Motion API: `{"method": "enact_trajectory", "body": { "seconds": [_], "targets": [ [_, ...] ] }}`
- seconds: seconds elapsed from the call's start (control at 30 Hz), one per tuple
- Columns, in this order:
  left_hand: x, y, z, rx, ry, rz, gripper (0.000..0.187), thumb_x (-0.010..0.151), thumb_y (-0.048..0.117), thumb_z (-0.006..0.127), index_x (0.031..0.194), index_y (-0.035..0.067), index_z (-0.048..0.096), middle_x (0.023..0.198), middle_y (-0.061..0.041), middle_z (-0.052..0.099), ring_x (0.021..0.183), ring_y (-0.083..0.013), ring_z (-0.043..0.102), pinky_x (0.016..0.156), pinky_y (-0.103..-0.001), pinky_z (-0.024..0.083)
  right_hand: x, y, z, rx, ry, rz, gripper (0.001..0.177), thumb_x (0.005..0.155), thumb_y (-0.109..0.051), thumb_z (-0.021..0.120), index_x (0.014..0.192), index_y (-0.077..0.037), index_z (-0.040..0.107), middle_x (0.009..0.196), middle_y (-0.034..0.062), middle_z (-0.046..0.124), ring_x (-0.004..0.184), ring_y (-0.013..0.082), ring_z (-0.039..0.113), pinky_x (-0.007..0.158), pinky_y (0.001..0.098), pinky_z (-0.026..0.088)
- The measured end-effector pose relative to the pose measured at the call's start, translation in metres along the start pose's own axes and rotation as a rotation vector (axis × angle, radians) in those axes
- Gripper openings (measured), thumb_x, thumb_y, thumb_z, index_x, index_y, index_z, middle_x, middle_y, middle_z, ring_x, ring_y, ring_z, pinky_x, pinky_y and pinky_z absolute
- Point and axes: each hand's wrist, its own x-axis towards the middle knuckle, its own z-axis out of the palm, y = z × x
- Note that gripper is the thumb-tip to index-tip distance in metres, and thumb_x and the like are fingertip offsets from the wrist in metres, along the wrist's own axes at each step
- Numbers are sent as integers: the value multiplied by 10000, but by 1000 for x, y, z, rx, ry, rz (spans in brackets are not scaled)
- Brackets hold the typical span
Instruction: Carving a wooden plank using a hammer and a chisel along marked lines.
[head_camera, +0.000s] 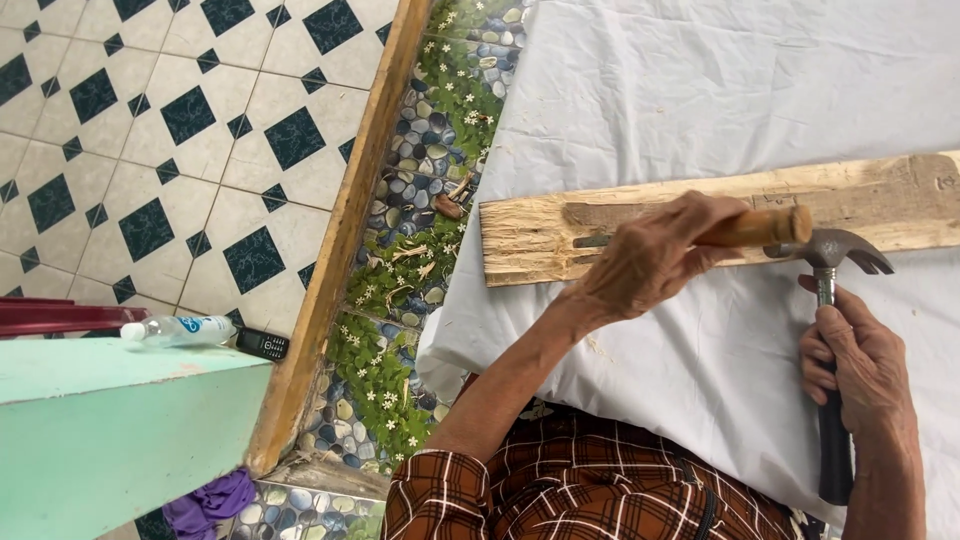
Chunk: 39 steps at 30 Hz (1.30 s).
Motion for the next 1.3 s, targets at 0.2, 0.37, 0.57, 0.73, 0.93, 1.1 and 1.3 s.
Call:
{"method": "enact_trajectory", "body": {
  "seconds": [0.2,0.37,0.57,0.73,0.93,1.1,1.3],
  "targets": [
    [1,5,13,240,-42,-22,363,1099,189,604,1395,183,394,1253,-71,651,1025,-245,719,792,-356,656,1,3,-2,-2,10,2,368,1141,-219,403,1483,-115,491,678,13,212,465,119,209,335,272,215],
    [-1,2,18,336,-33,-72,411,1050,156,679,1376,190,431,1182,-58,661,966,-265,729,750,-402,580,1,4,-2,6,6,-5,371,1137,-234,407,1479,-116,491,683,6,214,453,107,214,333,260,216],
    [0,1,18,477,9,-83,306,1049,114,648,1312,143,495,1076,-64,654,956,-273,721,648,-421,543,1,3,-1,12,3,-4,390,1130,-232,408,1498,-134,494,679,2,215,454,99,212,328,250,221],
    [-1,2,18,550,10,-12,240,1020,153,644,1231,86,551,1045,-92,680,950,-300,620,830,-407,527,0,8,-2,51,16,-32,347,1128,-247,433,1449,-133,501,680,-9,227,455,83,228,328,232,231],
    [0,-2,19,563,-19,9,252,1013,160,676,1209,64,549,1032,-103,666,990,-287,623,843,-410,552,-16,-25,-4,86,178,-191,297,1191,-226,384,1458,-142,486,687,-40,235,471,49,263,371,211,247],
    [2,1,16,559,5,10,204,1063,185,576,1225,62,560,1077,-113,643,997,-309,638,884,-428,538,-18,-37,9,122,281,-325,209,1226,-302,420,1413,-238,488,675,-108,245,478,-11,293,368,166,256],
    [2,1,12,610,12,73,184,1016,132,674,1141,32,583,955,-110,650,898,-257,635,906,-392,572,-14,-34,-1,42,-15,-181,369,1129,-186,396,1472,-99,500,627,-6,252,443,71,243,340,208,235]
  ]
}}
